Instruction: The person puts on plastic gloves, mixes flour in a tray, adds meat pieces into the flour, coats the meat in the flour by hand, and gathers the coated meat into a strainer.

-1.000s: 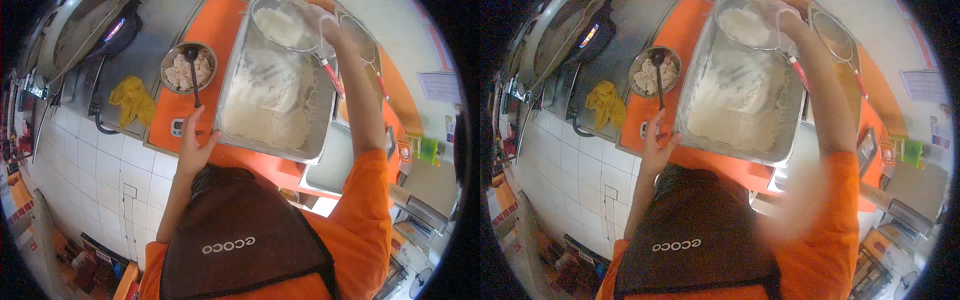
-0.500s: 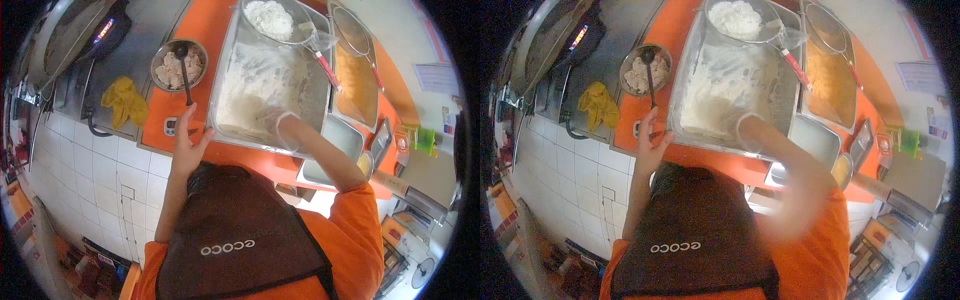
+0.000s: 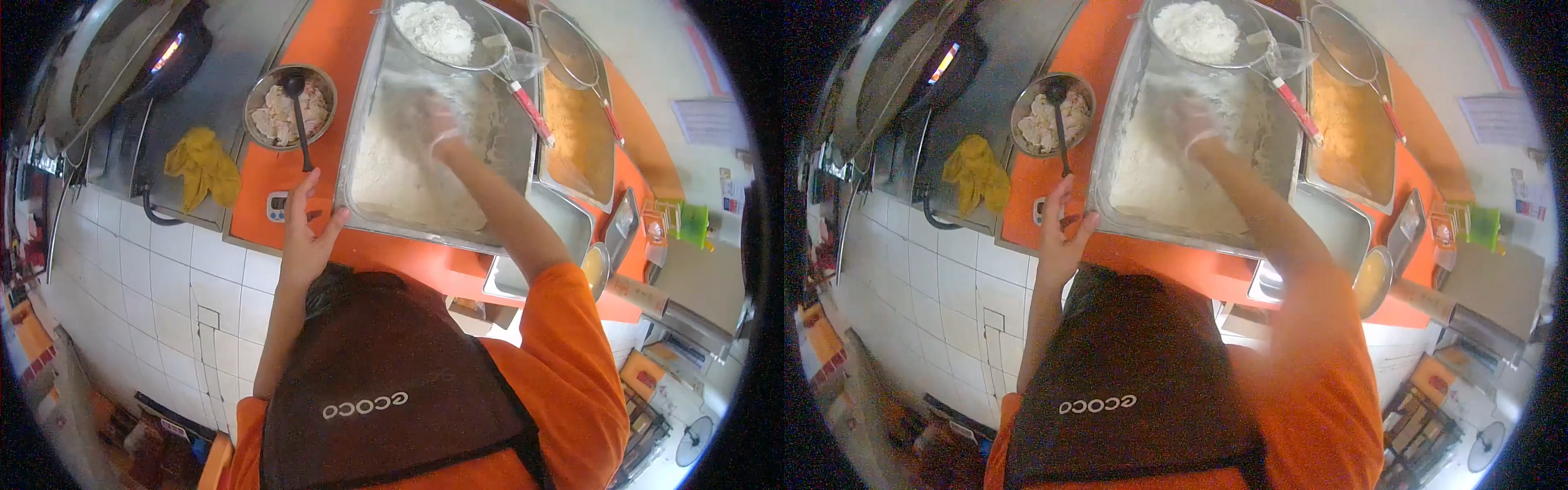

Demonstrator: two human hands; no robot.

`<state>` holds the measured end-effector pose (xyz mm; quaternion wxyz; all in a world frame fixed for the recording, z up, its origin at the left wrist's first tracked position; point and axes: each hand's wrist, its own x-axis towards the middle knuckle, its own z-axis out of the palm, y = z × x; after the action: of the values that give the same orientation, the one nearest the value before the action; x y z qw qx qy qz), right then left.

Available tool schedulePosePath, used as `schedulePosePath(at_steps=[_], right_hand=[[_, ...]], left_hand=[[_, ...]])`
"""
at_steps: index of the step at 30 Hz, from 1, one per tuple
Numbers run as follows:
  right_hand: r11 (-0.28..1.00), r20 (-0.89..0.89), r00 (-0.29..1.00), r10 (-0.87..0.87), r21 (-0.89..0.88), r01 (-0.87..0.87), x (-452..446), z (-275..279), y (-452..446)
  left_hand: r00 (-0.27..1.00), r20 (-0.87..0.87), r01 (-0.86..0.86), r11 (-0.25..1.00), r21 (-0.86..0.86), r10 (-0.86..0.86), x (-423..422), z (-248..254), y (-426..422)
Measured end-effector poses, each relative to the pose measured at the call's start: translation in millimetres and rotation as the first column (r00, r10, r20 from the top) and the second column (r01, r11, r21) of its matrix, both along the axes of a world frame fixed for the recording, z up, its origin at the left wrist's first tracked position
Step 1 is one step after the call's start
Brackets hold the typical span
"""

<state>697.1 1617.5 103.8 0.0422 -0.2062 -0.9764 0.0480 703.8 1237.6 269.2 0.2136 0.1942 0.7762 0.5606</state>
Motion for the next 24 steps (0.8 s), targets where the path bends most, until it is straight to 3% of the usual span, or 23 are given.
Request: schedulePosePath(at_steps=[5, 11, 15, 19, 21, 24], right_hand=[[0.952, 0.162, 0.941, -0.298, 0.117, 0.281, -15, 40, 72], [0.957, 0.257, 0.923, -0.288, 0.102, 0.271, -45, 23, 91], [0.987, 0.336, 0.933, -0.131, 0.137, 0.090, -70, 29, 82], [0.915, 0.526, 0.822, 0.218, 0.183, -0.360, -98, 46, 20], [0.843, 0.494, 0.804, 0.332, 0.227, -0.487, -93, 51, -21], [0.800, 0.275, 0.832, 0.483, 0.248, -0.546, -54, 63, -76]], left_hand=[[0.999, -0.048, -0.010, 1.000, -0.008, 0.009, 1, -5, -2], [0.998, -0.043, -0.041, 0.998, -0.054, 0.038, 3, 0, 0], [0.999, -0.036, -0.027, 0.996, -0.085, 0.024, 1, 6, 1], [1.000, -0.008, -0.024, 0.997, -0.073, 0.023, 2, 6, 1], [1.000, -0.020, -0.015, 0.998, -0.068, 0.014, 0, 4, 1], [0.999, -0.028, -0.021, 0.999, -0.030, 0.021, 2, -2, -1]])
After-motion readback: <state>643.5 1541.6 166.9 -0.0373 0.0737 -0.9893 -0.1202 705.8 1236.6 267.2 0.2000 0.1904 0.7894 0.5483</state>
